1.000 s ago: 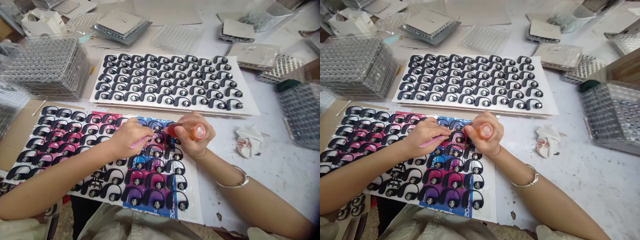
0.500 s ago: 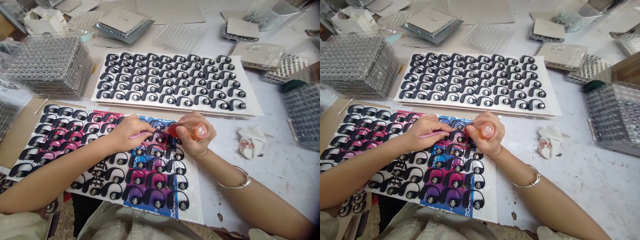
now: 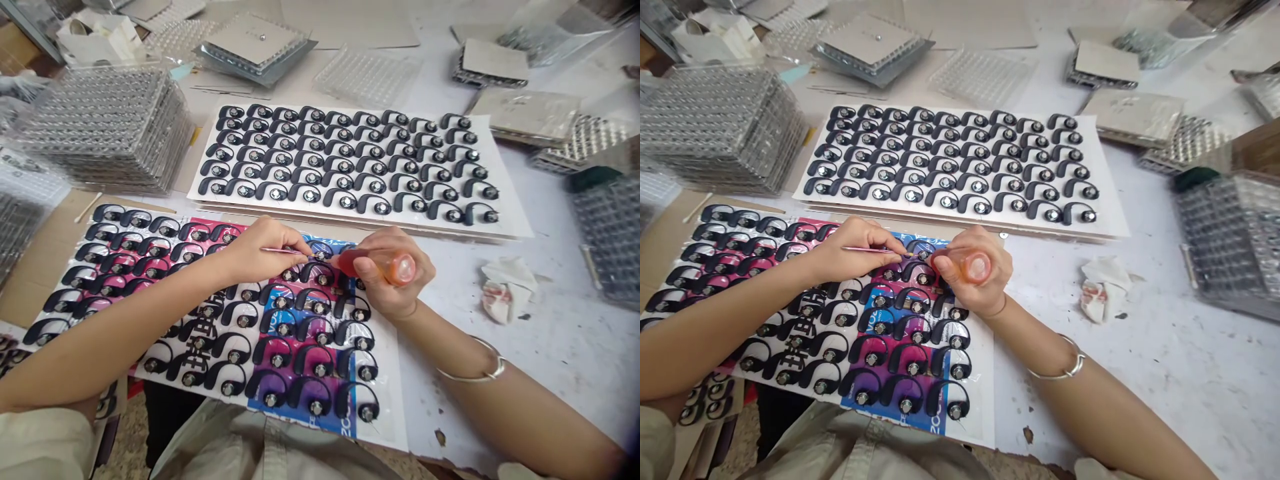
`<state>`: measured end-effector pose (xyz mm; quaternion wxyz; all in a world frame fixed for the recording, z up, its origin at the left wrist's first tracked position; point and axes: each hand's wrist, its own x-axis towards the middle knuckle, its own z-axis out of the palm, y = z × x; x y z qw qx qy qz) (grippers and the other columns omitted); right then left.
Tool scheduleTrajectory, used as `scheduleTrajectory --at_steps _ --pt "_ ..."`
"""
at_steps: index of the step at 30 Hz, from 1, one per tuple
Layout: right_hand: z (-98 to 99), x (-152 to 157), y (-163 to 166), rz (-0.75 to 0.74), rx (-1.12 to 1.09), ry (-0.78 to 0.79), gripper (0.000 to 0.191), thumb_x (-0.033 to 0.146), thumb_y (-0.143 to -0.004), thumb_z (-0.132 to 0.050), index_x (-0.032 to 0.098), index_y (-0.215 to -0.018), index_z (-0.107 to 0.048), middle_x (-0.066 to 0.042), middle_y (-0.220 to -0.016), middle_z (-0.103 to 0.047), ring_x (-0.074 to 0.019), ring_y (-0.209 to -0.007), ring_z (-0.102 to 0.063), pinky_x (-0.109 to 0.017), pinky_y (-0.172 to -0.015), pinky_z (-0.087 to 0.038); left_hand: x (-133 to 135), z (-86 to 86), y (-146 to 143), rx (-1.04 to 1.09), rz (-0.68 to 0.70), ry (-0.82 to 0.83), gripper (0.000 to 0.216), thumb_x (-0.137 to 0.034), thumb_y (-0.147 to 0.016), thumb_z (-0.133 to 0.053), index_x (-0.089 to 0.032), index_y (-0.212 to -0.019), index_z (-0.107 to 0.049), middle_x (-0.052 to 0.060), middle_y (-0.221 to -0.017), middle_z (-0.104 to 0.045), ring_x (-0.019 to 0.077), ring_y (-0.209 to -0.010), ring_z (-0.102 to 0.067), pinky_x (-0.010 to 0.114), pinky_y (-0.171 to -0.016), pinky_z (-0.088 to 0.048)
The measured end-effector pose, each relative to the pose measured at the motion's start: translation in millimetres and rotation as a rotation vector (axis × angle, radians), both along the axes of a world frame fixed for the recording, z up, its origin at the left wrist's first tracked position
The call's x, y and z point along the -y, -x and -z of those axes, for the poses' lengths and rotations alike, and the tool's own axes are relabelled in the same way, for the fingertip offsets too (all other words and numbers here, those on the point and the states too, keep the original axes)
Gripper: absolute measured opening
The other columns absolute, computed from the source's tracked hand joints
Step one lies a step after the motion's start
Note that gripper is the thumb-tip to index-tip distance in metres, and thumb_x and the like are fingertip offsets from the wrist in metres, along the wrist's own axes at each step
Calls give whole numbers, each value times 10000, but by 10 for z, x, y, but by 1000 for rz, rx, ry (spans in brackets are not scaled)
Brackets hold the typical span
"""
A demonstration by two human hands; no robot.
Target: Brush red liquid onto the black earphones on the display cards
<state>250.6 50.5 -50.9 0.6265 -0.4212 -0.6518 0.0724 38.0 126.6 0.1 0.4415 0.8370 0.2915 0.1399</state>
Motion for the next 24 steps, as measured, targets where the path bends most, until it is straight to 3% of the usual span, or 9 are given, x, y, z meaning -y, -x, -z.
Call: scheduleTrajectory --at_steps 8,14,19,24 --pt "-25 38 -10 5 136 -37 153 324 -740 -705 239 -833 -618 5 -671 -609 -147 -572 -556 -318 -493 -459 -13 -10 -26 -16 -55 86 142 -193 -777 -640 -154 -845 -759 34 -784 -743 133 -655 -652 223 -586 -461" --pt "17 31 -50 60 76 -161 151 355 -759 -674 226 -825 -633 -1 -647 -610 -150 -535 -545 -321 -463 -437 -12 -85 -69 -43 -20 44 140 -157 -773 -629 -145 -827 -757 16 -702 -720 117 -615 -619 221 -569 -436" --pt "50 28 -63 24 117 -110 207 328 -720 -709 246 -898 -641 -2 -676 -627 -161 -551 -561 -334 -485 -455 -127 -178 -185 -108 -56 106 66 -119 -716 -685 -146 -724 -745 5 -661 -699 113 -567 -586 249 -586 -450" --pt "3 26 -49 17 145 -63 185 364 -737 -689 257 -879 -638 -8 -646 -618 -166 -537 -561 -328 -458 -441 -169 -167 -214 -97 -55 118 49 -116 -702 -709 -157 -704 -734 2 -675 -703 132 -603 -617 267 -604 -472"
